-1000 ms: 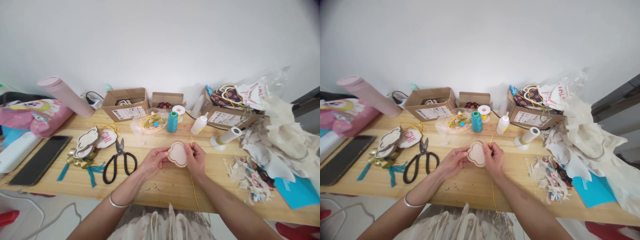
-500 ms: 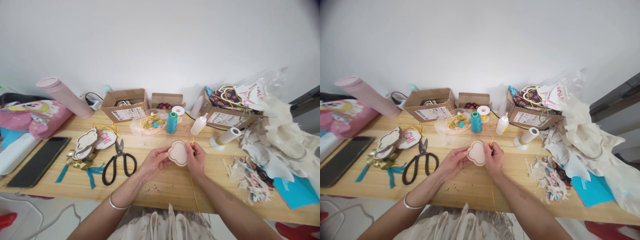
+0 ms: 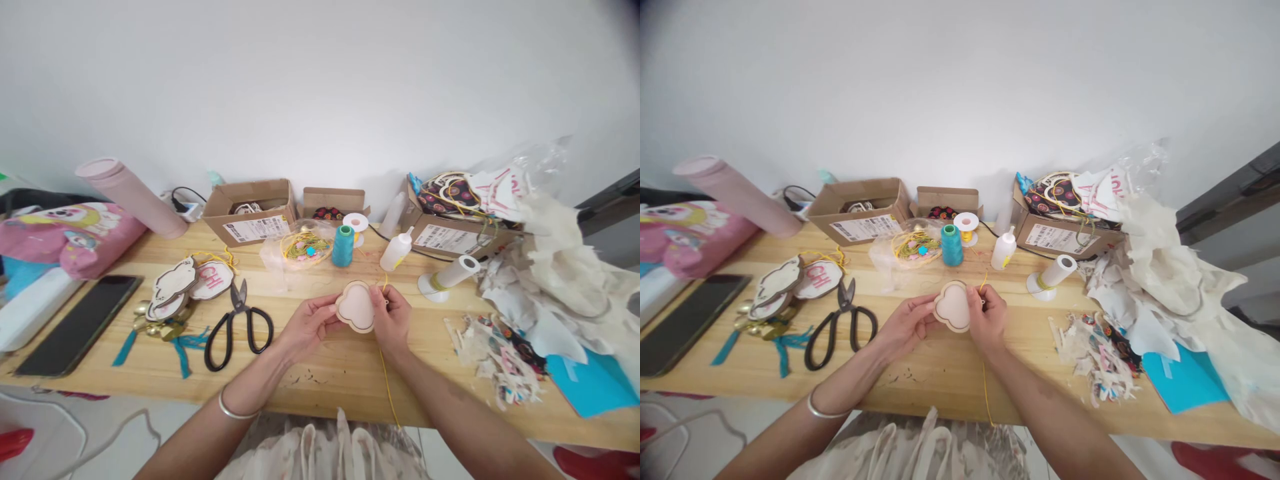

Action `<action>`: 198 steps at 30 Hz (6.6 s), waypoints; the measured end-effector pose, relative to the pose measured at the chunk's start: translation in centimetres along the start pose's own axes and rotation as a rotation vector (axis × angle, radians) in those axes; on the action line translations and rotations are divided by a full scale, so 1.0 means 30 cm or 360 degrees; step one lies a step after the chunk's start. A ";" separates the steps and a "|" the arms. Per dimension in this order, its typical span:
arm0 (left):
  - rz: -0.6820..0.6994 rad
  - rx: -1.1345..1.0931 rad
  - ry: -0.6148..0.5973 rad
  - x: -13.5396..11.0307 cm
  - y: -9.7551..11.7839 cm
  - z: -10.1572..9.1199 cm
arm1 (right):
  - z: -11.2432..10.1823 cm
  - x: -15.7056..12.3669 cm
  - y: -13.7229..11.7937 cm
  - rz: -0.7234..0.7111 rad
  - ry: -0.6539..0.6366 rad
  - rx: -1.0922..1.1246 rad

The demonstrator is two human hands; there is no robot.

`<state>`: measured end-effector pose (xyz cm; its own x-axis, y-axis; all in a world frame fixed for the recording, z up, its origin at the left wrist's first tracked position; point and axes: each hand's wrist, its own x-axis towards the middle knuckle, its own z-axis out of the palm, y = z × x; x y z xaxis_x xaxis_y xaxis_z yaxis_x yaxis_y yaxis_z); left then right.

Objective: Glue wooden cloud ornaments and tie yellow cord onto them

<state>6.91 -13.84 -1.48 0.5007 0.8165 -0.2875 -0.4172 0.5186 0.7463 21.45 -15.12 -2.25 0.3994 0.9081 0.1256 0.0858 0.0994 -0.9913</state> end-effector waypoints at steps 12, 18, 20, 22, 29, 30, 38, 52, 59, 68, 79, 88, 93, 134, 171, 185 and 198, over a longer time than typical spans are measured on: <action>0.0072 0.0084 0.0023 0.002 0.000 0.004 | 0.007 0.004 0.002 0.0089 -0.0005 0.0085; 0.0079 0.0082 0.0017 0.004 0.000 0.008 | 0.007 0.005 0.002 0.0128 -0.0010 0.0149; 0.0046 0.0043 -0.0025 0.000 0.010 0.014 | 0.007 0.012 0.006 0.0187 0.0024 0.0214; 0.0005 0.0005 -0.0064 -0.004 0.026 0.017 | 0.007 0.022 0.010 0.0259 0.0059 0.0321; 0.0125 0.0447 0.0325 -0.010 0.065 -0.045 | 0.003 0.052 0.006 0.0556 0.0055 0.0712; 0.0122 0.0567 0.0376 -0.010 0.064 -0.056 | 0.002 0.052 0.004 0.0578 0.0045 0.0724; 0.0164 0.0674 -0.0040 -0.018 0.051 -0.035 | -0.008 0.050 0.017 0.0487 -0.0041 0.0573; 0.0016 0.0593 0.0201 0.004 0.008 -0.006 | -0.017 0.021 -0.028 0.0121 -0.0351 0.0164; 0.0034 0.0389 0.0274 -0.002 0.031 -0.014 | -0.008 0.027 -0.006 0.0098 -0.0530 0.0265; 0.0137 0.0260 0.0233 -0.010 0.049 -0.022 | -0.042 0.062 -0.015 0.0455 -0.0930 0.0314; 0.0088 0.0312 0.0234 -0.002 0.019 -0.032 | -0.035 0.045 0.001 0.0264 -0.0903 0.0230; 0.0070 0.0430 0.0380 0.001 0.010 -0.029 | -0.026 0.021 -0.024 -0.0294 -0.0932 -0.0156; 0.0088 0.0450 0.0395 0.005 0.009 -0.030 | -0.019 0.014 -0.021 -0.0167 -0.0842 -0.0158; 0.0210 0.0457 0.0274 -0.006 0.038 -0.034 | -0.023 0.043 0.004 0.0637 -0.0858 0.0531; 0.0283 0.0561 0.0448 -0.003 0.034 -0.024 | -0.035 0.043 0.004 -0.0001 -0.0913 -0.0050; 0.0293 0.0700 0.0428 -0.004 0.031 -0.018 | -0.027 0.030 -0.028 -0.0365 -0.1059 -0.0177; 0.0080 0.0354 0.0444 0.007 0.022 -0.036 | -0.020 0.024 0.007 0.0202 -0.0968 0.0073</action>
<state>5.91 -13.05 -1.71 0.2443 0.8934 -0.3769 -0.2452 0.4330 0.8674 22.29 -14.68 -2.35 -0.1886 0.9817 -0.0242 0.0273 -0.0194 -0.9994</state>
